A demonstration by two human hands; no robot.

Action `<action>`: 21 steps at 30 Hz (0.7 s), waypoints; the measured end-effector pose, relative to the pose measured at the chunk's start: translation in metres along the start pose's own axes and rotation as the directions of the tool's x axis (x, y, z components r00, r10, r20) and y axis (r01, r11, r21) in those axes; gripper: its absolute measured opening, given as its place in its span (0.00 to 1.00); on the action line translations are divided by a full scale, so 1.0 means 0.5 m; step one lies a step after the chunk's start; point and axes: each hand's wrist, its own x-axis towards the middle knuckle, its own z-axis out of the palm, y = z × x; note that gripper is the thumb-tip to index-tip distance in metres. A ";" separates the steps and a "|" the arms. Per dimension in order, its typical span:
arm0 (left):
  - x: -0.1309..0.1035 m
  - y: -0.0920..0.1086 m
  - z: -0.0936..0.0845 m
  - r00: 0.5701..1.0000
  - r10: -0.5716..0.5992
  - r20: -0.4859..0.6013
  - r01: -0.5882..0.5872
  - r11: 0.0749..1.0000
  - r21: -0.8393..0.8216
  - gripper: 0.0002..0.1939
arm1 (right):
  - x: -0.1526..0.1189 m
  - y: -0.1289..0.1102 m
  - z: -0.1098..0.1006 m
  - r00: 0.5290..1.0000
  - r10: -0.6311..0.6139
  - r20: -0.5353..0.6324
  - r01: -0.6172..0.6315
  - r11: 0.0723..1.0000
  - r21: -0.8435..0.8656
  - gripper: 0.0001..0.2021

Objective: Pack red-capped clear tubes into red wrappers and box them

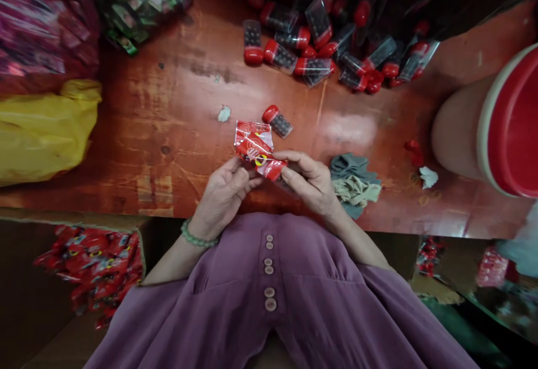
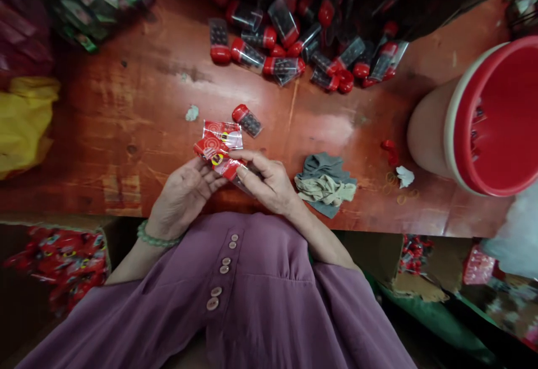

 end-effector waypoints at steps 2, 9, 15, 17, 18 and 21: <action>0.001 0.008 0.012 0.988 -0.152 0.030 0.155 0.969 -0.192 0.21 | 0.002 -0.003 0.010 0.993 -0.120 0.016 0.121 0.981 -0.151 0.15; 0.016 0.020 0.044 0.975 -0.195 -0.111 0.159 0.949 -0.274 0.15 | 0.010 0.030 0.036 0.937 -0.350 -0.012 0.319 0.865 -0.387 0.18; 0.031 0.005 0.050 0.956 -0.152 -0.250 0.090 0.966 -0.243 0.17 | 0.016 0.051 0.048 0.937 -0.336 -0.101 0.269 0.873 -0.408 0.18; 0.039 -0.001 0.051 0.957 -0.142 -0.252 0.077 0.964 -0.253 0.17 | 0.018 0.050 0.049 0.937 -0.326 -0.126 0.254 0.884 -0.393 0.17; 0.043 -0.003 0.052 0.961 -0.146 -0.235 0.080 0.960 -0.267 0.17 | 0.018 0.050 0.049 0.944 -0.303 -0.131 0.238 0.900 -0.366 0.16; 0.051 -0.003 0.055 0.969 -0.153 -0.192 0.087 0.945 -0.314 0.17 | 0.020 0.052 0.053 0.946 -0.278 -0.163 0.219 0.925 -0.309 0.14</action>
